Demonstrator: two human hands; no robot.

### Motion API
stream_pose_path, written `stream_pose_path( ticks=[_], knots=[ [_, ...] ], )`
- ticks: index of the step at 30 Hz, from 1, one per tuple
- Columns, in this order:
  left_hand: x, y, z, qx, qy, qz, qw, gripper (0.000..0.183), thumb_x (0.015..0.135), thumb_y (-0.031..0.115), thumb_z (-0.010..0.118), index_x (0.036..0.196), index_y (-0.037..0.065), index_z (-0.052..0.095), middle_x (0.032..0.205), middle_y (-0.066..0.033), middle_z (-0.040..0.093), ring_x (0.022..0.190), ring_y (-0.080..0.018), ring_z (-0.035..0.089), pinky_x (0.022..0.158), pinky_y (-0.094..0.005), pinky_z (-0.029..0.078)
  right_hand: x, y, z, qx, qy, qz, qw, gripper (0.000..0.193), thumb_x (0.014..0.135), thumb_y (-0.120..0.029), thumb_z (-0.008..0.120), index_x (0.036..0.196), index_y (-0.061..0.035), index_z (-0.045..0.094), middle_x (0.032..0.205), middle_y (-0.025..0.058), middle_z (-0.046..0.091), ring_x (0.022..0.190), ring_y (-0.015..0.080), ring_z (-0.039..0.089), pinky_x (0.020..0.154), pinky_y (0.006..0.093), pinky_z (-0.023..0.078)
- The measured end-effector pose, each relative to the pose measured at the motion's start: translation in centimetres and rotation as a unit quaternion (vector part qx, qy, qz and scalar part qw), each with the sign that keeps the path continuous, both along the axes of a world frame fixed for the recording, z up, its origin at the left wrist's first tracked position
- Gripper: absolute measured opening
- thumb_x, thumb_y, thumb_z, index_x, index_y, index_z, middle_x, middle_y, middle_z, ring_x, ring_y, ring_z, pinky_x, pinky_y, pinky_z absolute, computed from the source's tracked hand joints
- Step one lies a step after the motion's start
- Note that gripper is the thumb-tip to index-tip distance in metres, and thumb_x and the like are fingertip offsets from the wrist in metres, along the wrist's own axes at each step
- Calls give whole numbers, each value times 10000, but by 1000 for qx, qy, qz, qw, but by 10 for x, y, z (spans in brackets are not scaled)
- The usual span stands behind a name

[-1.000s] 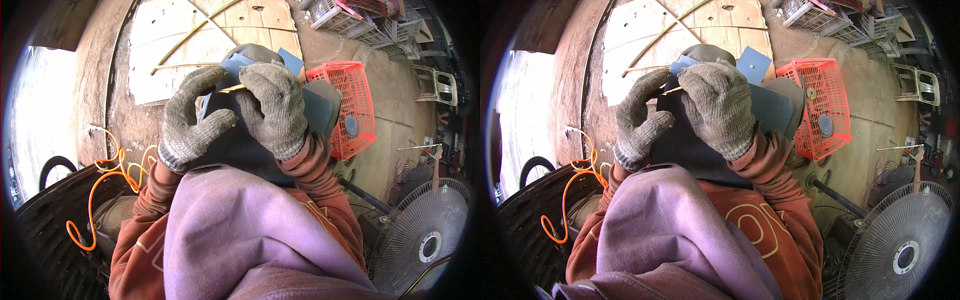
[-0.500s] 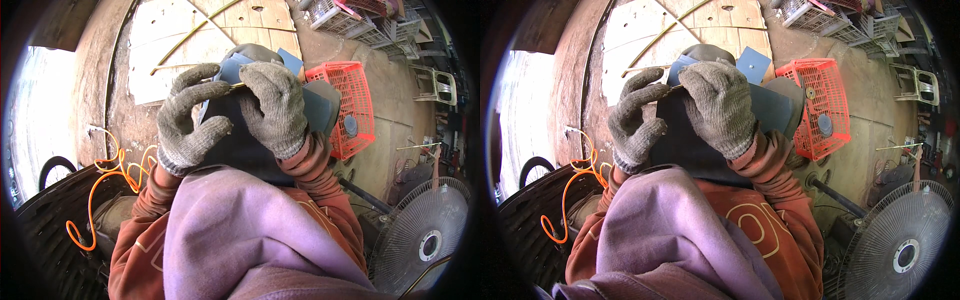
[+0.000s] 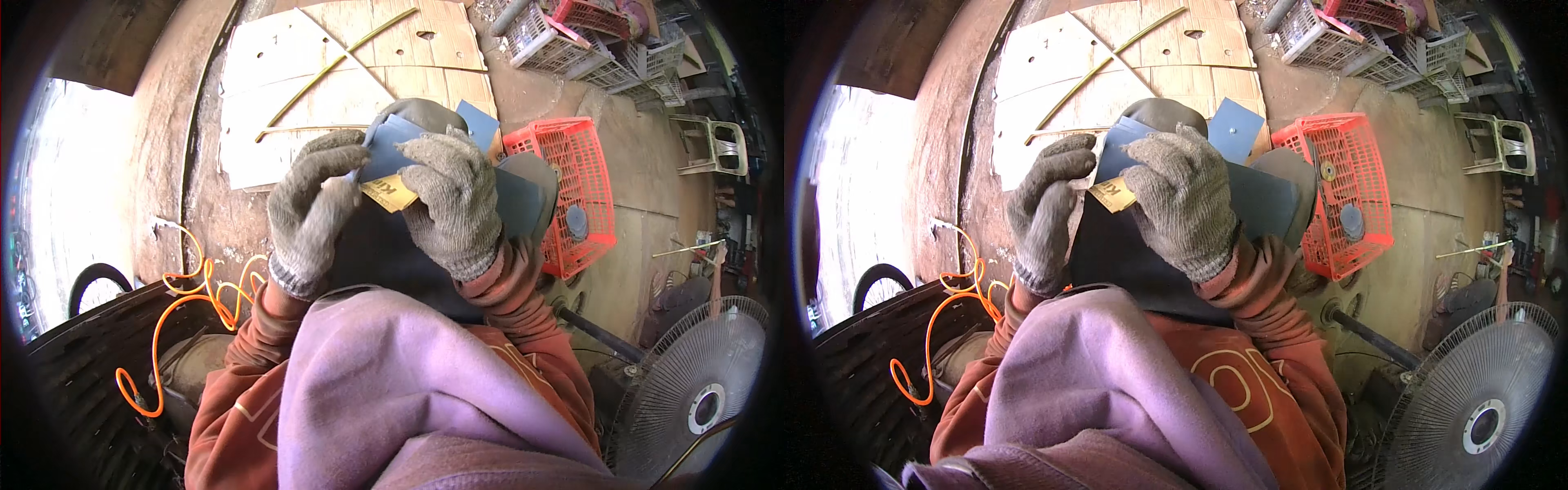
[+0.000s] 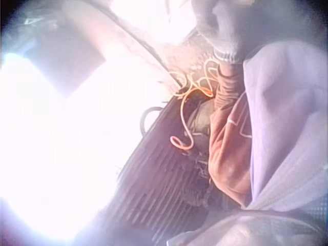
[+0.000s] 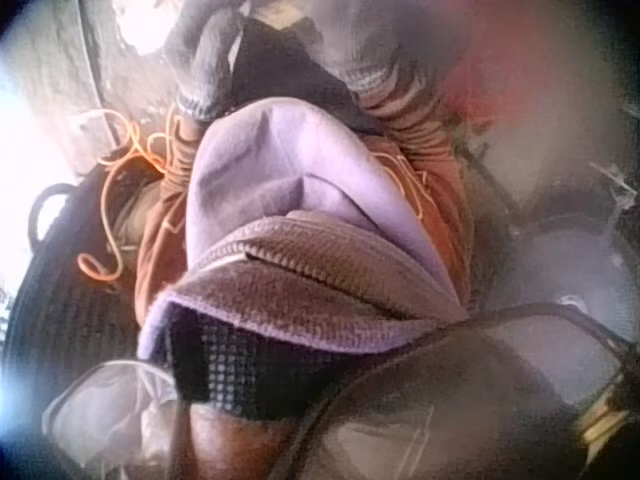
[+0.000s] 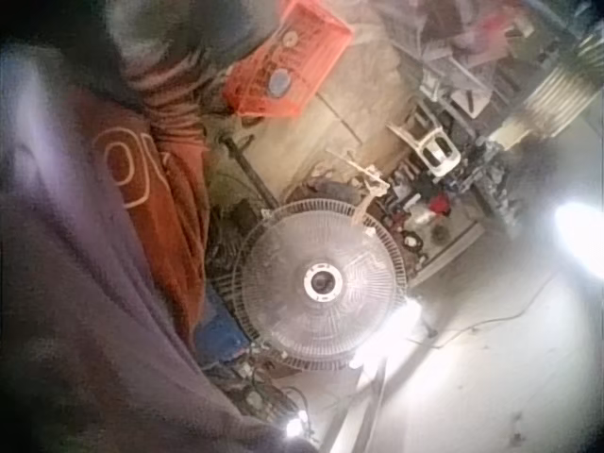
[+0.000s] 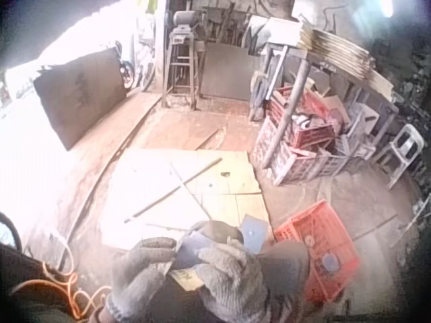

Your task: The person uses shears to cut a sheet of sandpaper into smaller rectangular pieces while working on their lap.

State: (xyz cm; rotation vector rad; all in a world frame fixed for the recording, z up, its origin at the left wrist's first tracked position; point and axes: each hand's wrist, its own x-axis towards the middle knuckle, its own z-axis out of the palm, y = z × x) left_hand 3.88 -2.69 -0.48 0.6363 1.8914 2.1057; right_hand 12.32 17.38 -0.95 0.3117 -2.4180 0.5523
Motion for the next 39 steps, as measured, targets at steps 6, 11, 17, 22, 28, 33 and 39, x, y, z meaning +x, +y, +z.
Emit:
stream_pose_path(
  ticks=[6,11,17,22,28,33,39],
  knots=[
    [-7,13,-3,-86,-61,37,994,299,956,67,757,1240,-17,726,1146,-107,751,1005,-154,713,907,-310,579,1,1,-7,27,17,9,999,419,719,-92,768,1121,-107,650,1212,93,631,1200,333,613,1128,587,440],
    [-10,19,3,-125,-74,12,989,316,978,40,706,1285,-31,718,1222,-117,740,1082,-161,686,981,-313,552,1,0,-8,17,16,5,1000,415,721,-97,765,1119,-106,650,1204,95,633,1185,329,622,1123,587,444],
    [-8,20,7,-136,-40,7,990,337,977,113,733,1285,-21,711,1194,-157,751,1036,-186,728,921,-327,578,-1,0,-8,11,27,6,1000,399,723,-80,752,1107,-109,648,1180,94,637,1176,329,628,1117,587,450],
    [-5,21,6,-145,-7,13,989,343,975,125,733,1280,-32,709,1202,-176,742,1046,-221,729,937,-345,570,-1,0,-8,-12,19,11,1000,510,665,0,775,1131,-125,610,1207,97,678,1182,356,636,1127,609,455],
    [-2,19,8,-168,74,29,982,349,954,111,749,1273,-29,718,1225,-203,723,1122,-275,706,992,-373,544,-1,1,-8,-5,22,10,1000,405,717,-59,736,1109,-109,651,1201,96,642,1177,337,630,1114,587,455],
    [-1,18,5,-130,100,25,986,327,932,76,754,1242,-24,729,1253,-198,711,1166,-295,685,1020,-387,529,-5,6,-10,-33,30,31,999,391,723,-78,751,1099,-106,646,1197,96,652,1189,337,625,1118,591,446],
    [1,9,8,-58,58,-61,995,371,858,91,825,1204,-9,736,1369,-210,644,1253,-324,644,1059,-422,510,-8,3,3,-1,49,-5,999,340,763,-92,785,1072,-113,645,1162,94,673,1132,326,646,1112,563,458]
  ],
)
